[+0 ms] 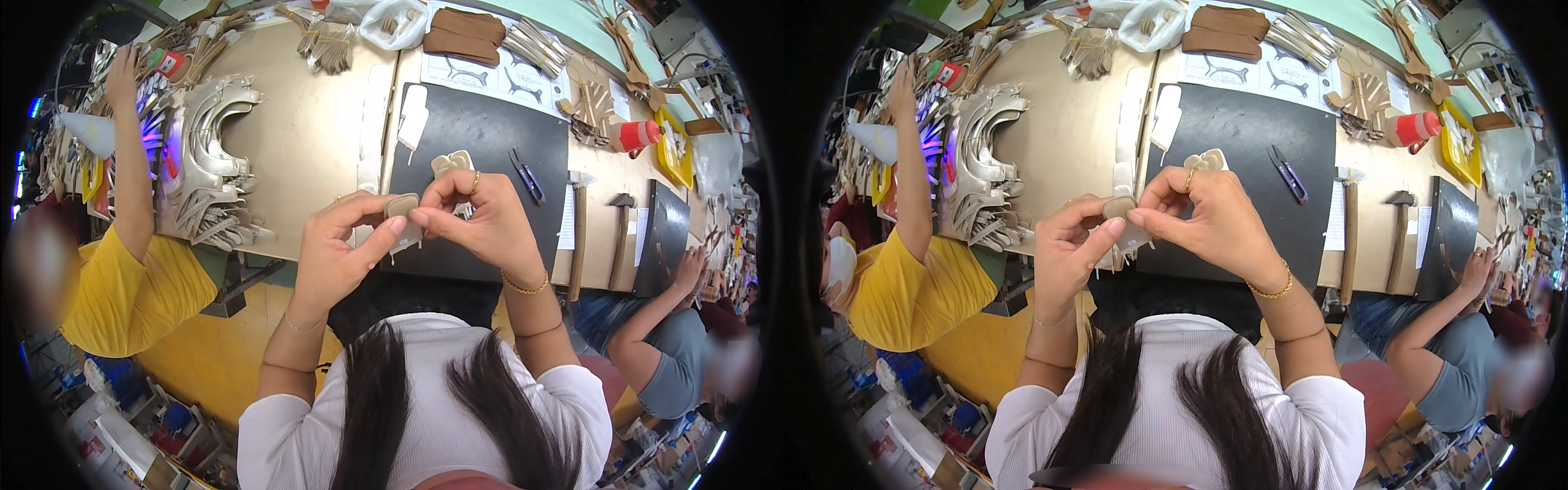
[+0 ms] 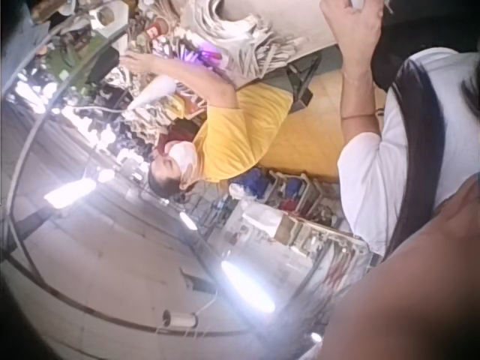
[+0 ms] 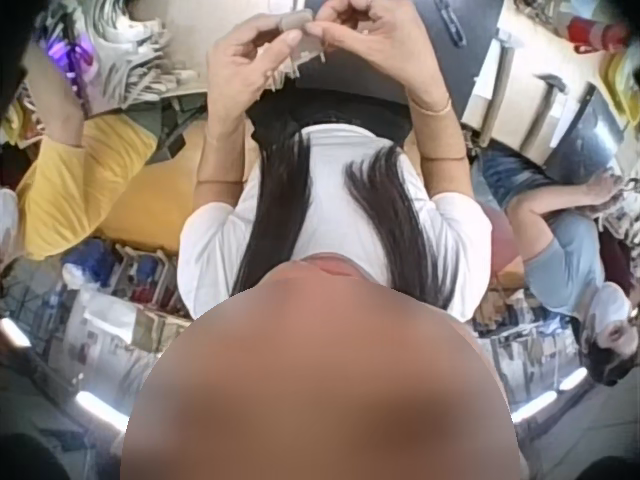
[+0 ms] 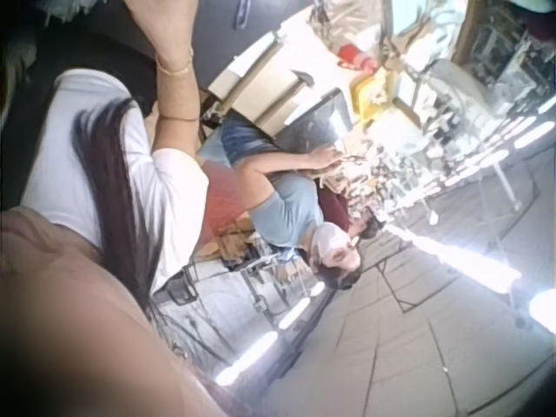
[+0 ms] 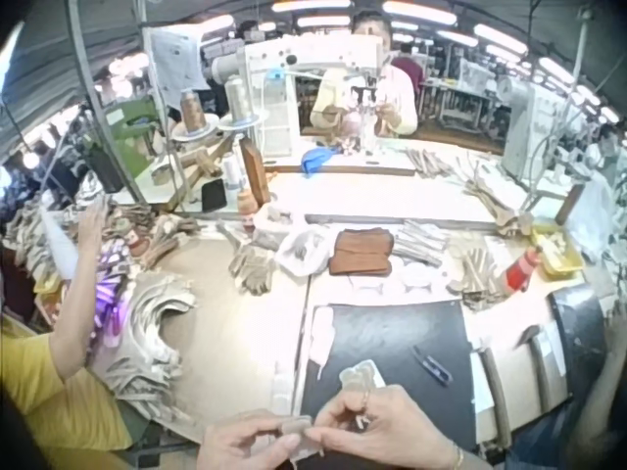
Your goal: The person repeatedly picks up small beige plastic components and a flat white piece, aligns them, and presses them together by hand. They place the assembled units on a black mat and continue the same process with additional parts. The person also gathers and stacks the completed units at the end.
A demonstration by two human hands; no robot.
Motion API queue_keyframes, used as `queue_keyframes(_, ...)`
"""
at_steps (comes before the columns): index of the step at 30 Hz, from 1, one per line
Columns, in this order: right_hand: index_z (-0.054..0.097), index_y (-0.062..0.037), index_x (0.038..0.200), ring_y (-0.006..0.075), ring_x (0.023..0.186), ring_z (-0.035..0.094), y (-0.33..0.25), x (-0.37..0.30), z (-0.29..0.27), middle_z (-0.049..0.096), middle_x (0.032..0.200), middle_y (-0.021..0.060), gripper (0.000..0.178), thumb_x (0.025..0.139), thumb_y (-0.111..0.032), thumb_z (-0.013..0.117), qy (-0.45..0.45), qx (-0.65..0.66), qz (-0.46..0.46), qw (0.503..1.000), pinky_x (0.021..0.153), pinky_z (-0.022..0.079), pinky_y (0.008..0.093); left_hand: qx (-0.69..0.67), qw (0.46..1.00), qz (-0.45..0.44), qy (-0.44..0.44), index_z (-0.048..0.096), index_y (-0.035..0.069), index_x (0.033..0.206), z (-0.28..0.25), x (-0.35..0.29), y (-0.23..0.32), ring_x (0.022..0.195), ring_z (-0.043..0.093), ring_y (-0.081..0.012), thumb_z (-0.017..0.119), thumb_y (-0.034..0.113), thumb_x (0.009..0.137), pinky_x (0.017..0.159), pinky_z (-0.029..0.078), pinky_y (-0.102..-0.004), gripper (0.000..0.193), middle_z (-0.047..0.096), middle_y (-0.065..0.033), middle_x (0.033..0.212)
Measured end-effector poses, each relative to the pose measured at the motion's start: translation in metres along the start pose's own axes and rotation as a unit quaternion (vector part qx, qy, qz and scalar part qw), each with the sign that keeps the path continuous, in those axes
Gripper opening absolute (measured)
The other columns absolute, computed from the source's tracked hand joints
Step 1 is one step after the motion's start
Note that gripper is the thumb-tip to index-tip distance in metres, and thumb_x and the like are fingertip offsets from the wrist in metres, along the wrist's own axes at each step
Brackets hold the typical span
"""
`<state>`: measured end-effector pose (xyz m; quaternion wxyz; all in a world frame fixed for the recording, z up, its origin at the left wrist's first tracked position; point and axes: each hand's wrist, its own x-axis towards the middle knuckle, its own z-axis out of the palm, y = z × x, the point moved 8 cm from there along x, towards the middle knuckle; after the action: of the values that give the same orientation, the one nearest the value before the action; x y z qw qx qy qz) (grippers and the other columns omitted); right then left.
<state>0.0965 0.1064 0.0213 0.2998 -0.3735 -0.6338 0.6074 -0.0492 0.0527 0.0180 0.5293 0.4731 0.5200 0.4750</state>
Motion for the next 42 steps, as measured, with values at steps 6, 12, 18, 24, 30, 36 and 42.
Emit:
queue_keyframes(6,0.068,-0.0009,0.085,0.0078,0.067,0.062,0.006,-0.001,-0.004,0.066,0.078,0.0033,0.016,0.08,-0.012,0.078,0.057,0.029,-0.049,0.997,0.062,0.049,0.0214,-0.047,0.999,-0.023,0.009,0.068,-0.002,0.104,0.003,0.0,-0.007,0.087,0.064,-0.0122,0.068,0.005,0.088,0.079,0.05,-0.0259,0.018,0.068,-0.0061,0.092)
queue_keyframes(12,0.069,-0.0022,0.087,0.007,0.071,0.06,0.005,-0.003,-0.003,0.062,0.097,0.0045,0.014,0.08,-0.011,0.077,0.074,0.035,-0.097,0.992,0.064,0.049,0.0214,-0.061,0.998,-0.021,0.008,0.068,-0.002,0.105,0.006,0.0,-0.011,0.081,0.061,-0.009,0.067,0.005,0.088,0.074,0.049,-0.0242,0.018,0.066,-0.0043,0.09)
queue_keyframes(18,0.069,-0.0019,0.085,0.0062,0.072,0.058,0.006,-0.005,-0.003,0.059,0.107,0.0055,0.012,0.08,-0.009,0.077,0.085,0.049,-0.093,0.991,0.066,0.049,0.0215,-0.072,0.996,-0.055,0.025,0.067,-0.003,0.102,0.004,-0.004,-0.014,0.079,0.059,-0.0069,0.069,0.007,0.087,0.067,0.048,-0.022,0.018,0.066,-0.0032,0.087)
queue_keyframes(24,0.069,-0.0012,0.086,0.0063,0.073,0.058,0.006,-0.008,-0.004,0.059,0.108,0.0061,0.012,0.082,-0.01,0.076,0.084,0.059,-0.088,0.991,0.067,0.049,0.0217,-0.048,0.998,-0.033,0.021,0.068,-0.002,0.101,0.006,-0.004,-0.011,0.077,0.06,-0.0075,0.07,0.008,0.087,0.067,0.048,-0.0229,0.018,0.067,-0.0035,0.085)
queue_keyframes(30,0.07,-0.0005,0.093,0.0064,0.076,0.058,0.012,-0.011,-0.003,0.059,0.111,0.0063,0.014,0.084,-0.01,0.074,0.085,0.059,-0.07,0.992,0.068,0.049,0.0225,-0.051,0.998,-0.037,0.016,0.068,-0.002,0.1,0.013,-0.002,-0.011,0.079,0.061,-0.0081,0.07,0.009,0.087,0.067,0.05,-0.0236,0.018,0.068,-0.0038,0.084)
queue_keyframes(36,0.07,0.0004,0.094,0.0081,0.085,0.057,0.015,-0.008,-0.007,0.058,0.111,0.0086,0.012,0.085,-0.008,0.072,0.099,0.126,-0.079,0.984,0.075,0.048,0.0234,-0.061,0.995,-0.076,0.008,0.068,-0.001,0.099,0.018,0.002,-0.015,0.072,0.06,-0.006,0.071,0.011,0.087,0.059,0.047,-0.0204,0.017,0.068,-0.0046,0.082)
queue_keyframes(42,0.07,0.0004,0.095,0.0082,0.084,0.056,0.013,-0.007,-0.007,0.058,0.11,0.0084,0.012,0.086,-0.008,0.071,0.099,0.131,-0.093,0.982,0.076,0.048,0.023,-0.056,0.996,-0.069,0.001,0.068,-0.001,0.095,0.019,0.007,-0.016,0.068,0.059,-0.0056,0.071,0.012,0.087,0.057,0.046,-0.0203,0.016,0.068,-0.004,0.08)
